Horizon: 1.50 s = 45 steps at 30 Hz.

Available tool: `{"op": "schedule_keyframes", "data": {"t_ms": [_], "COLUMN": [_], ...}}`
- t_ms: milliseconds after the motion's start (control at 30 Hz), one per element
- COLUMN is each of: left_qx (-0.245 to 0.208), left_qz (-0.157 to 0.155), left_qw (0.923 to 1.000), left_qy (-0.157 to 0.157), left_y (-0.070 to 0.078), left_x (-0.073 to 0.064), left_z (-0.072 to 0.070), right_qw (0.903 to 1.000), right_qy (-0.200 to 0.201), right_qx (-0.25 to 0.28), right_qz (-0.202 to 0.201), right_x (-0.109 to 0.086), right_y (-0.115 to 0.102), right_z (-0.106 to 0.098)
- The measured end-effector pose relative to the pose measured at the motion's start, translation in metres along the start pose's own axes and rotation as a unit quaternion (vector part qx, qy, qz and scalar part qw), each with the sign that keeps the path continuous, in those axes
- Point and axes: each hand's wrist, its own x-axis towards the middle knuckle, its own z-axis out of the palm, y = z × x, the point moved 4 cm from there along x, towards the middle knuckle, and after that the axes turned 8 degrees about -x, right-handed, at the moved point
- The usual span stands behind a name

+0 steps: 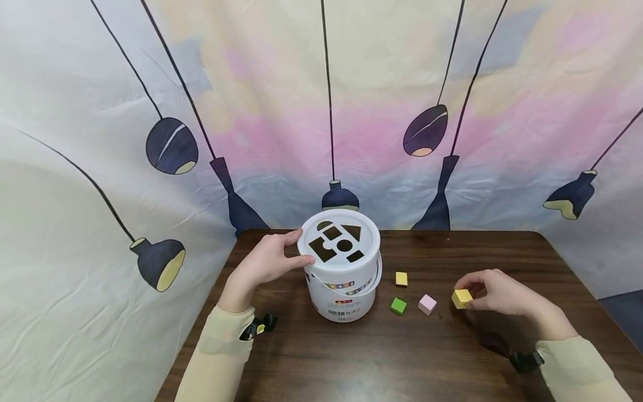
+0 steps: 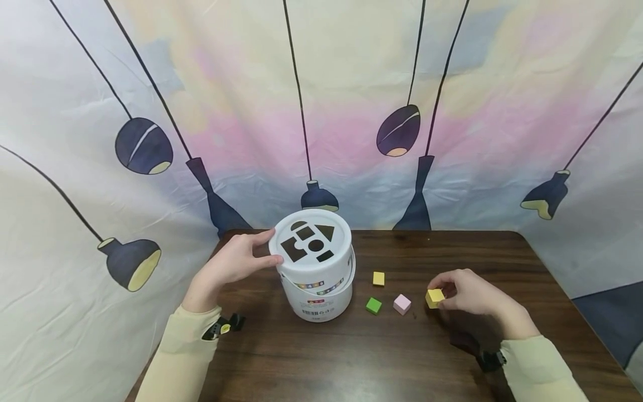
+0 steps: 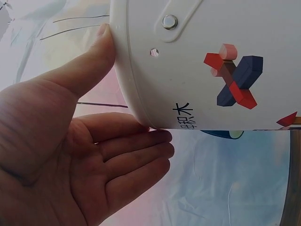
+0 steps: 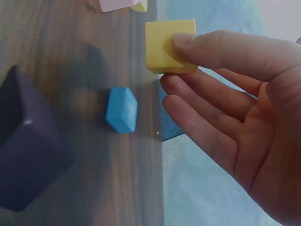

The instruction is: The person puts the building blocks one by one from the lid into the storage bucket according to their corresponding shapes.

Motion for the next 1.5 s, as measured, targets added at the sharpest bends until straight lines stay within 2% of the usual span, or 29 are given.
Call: {"op": "schedule_keyframes", "data": {"t_ms": [233, 500, 567, 667, 767, 833, 1000, 1200, 1500], "left_qx": [-0.002, -0.002, 0.000, 0.000, 0.001, 0.001, 0.000, 0.000, -0.004], "left_qz": [-0.001, 0.000, 0.000, -0.002, -0.001, 0.000, 0.001, 0.001, -0.003], "left_qw": [1.0000, 1.0000, 1.0000, 1.0000, 1.0000, 1.0000, 1.0000, 1.0000, 1.0000], "left_qy": [-0.003, -0.001, 0.000, 0.002, 0.003, 0.004, 0.003, 0.001, 0.002], "left_y": [-0.003, -0.003, -0.004, -0.004, -0.004, -0.004, -0.003, -0.003, -0.002], "left_x": [0.000, 0.002, 0.003, 0.002, 0.002, 0.001, 0.002, 0.002, 0.002], "left_z": [0.001, 0.000, 0.000, 0.000, 0.000, 0.000, 0.000, 0.001, 0.000], "right_qw": [0.9999, 0.9980, 0.9982, 0.9984, 0.9958, 0.9937, 0.9896, 0.9840, 0.9819], "right_qy": [-0.001, 0.029, 0.035, 0.040, 0.043, 0.045, 0.034, 0.029, 0.042], "right_qx": [-0.013, -0.055, -0.044, 0.000, 0.042, 0.052, 0.068, 0.073, 0.074], "right_qz": [-0.008, -0.015, -0.020, -0.039, -0.069, -0.089, -0.122, -0.160, -0.169], "right_x": [0.010, 0.037, 0.047, 0.066, 0.085, 0.096, 0.120, 0.141, 0.161], "right_y": [-0.013, -0.049, -0.061, -0.080, -0.099, -0.112, -0.139, -0.157, -0.172], "right_z": [-0.012, -0.050, -0.061, -0.074, -0.084, -0.087, -0.088, -0.082, -0.070]}}
